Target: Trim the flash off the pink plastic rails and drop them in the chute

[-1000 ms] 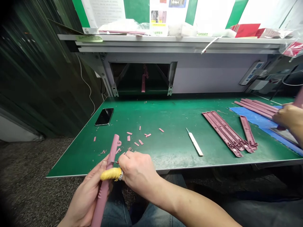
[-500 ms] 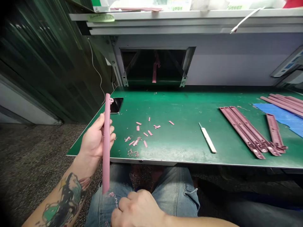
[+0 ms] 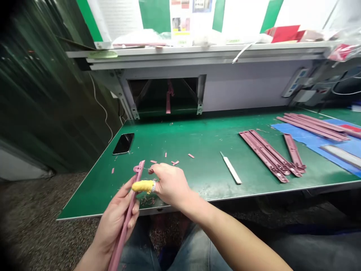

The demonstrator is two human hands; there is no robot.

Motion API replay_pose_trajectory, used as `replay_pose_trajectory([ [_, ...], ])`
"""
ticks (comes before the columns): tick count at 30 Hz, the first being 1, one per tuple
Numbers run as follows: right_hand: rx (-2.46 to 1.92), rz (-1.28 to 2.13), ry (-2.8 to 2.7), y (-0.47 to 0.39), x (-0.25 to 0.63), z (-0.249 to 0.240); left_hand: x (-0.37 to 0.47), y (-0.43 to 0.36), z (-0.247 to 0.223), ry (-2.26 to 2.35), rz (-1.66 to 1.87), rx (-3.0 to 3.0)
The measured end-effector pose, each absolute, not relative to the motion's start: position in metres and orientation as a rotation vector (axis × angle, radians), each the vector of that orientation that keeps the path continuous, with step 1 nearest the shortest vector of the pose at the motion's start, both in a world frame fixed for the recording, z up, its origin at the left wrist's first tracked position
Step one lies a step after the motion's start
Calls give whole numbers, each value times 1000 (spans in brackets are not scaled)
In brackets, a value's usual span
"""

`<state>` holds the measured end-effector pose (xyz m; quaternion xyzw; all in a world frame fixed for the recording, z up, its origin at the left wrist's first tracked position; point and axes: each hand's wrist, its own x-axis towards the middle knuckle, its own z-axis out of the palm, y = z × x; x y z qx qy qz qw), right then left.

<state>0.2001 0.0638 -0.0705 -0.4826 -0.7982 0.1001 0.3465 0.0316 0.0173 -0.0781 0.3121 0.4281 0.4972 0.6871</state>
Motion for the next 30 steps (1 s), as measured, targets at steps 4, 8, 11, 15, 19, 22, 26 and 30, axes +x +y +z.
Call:
replay_pose_trajectory([
  [4,-1399,131,-2169,72,205,-62,33,8,-92,903,1186,528],
  [8,-1448,11,-2222,67,206,-60,31,7,-96,880,1212,454],
  [11,-1465,-54,-2204,61,203,-61,31,8,-93,890,1213,437],
  [15,-1431,-50,-2234,49,196,-65,34,9,-83,914,1236,464],
  [19,-1308,23,-2332,29,185,-69,38,15,-67,894,1280,591],
  [22,-1185,98,-2418,8,177,-73,37,28,-58,884,1331,633],
  [26,-1006,224,-2613,-32,168,-87,27,53,-57,839,1445,646],
  [30,-703,386,-2807,-64,164,-110,13,73,-63,812,1521,615],
])
